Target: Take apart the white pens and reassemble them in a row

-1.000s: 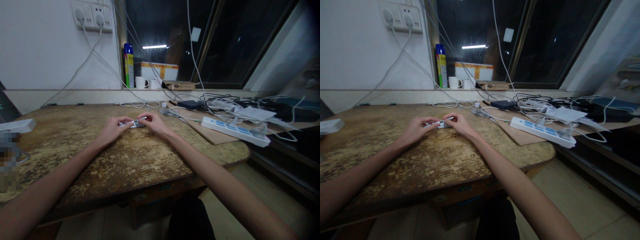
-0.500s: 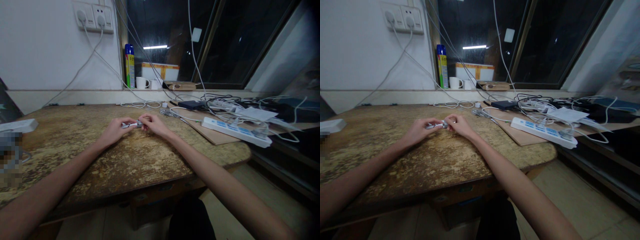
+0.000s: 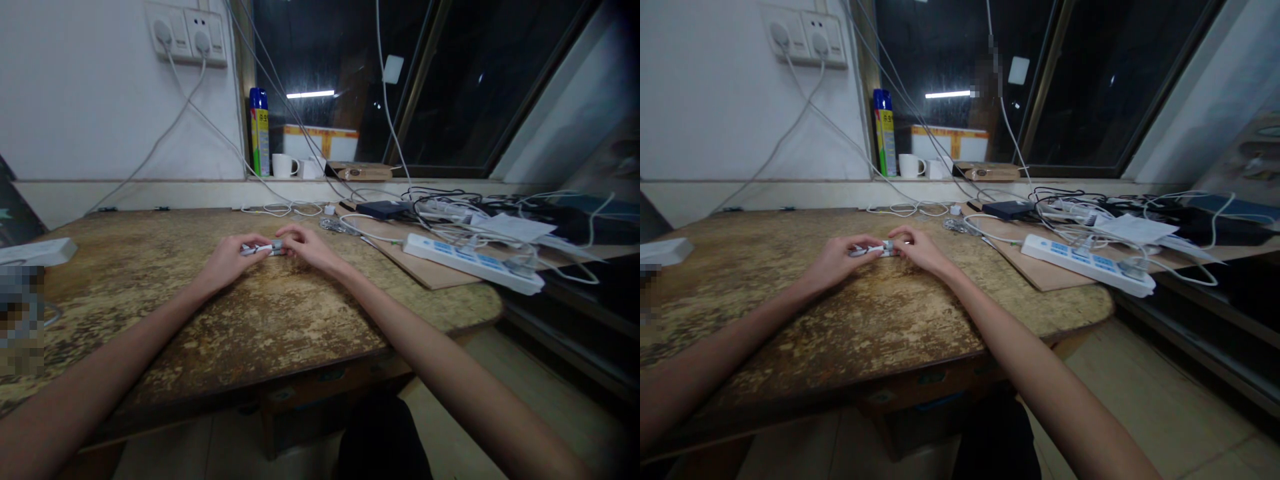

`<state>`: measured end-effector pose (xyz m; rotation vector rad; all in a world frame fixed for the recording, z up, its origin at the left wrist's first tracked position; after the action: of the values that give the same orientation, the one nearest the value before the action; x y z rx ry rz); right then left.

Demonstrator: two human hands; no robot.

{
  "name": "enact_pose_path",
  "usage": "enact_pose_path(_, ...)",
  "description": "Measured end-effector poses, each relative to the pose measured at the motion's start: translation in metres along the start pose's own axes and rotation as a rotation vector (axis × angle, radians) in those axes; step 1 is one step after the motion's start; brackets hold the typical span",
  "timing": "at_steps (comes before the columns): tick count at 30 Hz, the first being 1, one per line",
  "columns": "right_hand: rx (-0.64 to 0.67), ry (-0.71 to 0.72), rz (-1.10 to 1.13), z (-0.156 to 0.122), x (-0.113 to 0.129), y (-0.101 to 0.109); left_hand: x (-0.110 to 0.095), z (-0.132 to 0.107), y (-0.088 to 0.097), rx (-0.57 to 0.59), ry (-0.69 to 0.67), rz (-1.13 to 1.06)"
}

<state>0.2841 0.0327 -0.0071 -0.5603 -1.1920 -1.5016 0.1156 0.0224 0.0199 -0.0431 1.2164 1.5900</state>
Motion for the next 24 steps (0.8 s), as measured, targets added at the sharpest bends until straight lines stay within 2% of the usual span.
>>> enact_pose_path(11, 0.077, -0.007, 0.036, -0.0040, 0.0019, -0.0056, 0.0007, -0.0001, -0.0005, 0.009, -0.004, -0.009)
enact_pose_path(24, 0.044, 0.040, -0.020, -0.0040, 0.0080, -0.0005, -0.0007, 0.0007, 0.0012, -0.004, -0.011, -0.018)
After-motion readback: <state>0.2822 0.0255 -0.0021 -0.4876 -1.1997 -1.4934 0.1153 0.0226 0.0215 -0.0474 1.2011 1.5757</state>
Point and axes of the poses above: each hand's wrist, its own z-axis towards the middle knuckle, its own y-axis out of the back of the hand, x = y × z, the point moved 7 cm from there along z, towards the middle knuckle, and after that the axes turned 6 degrees about -z, right-handed, at the moved point
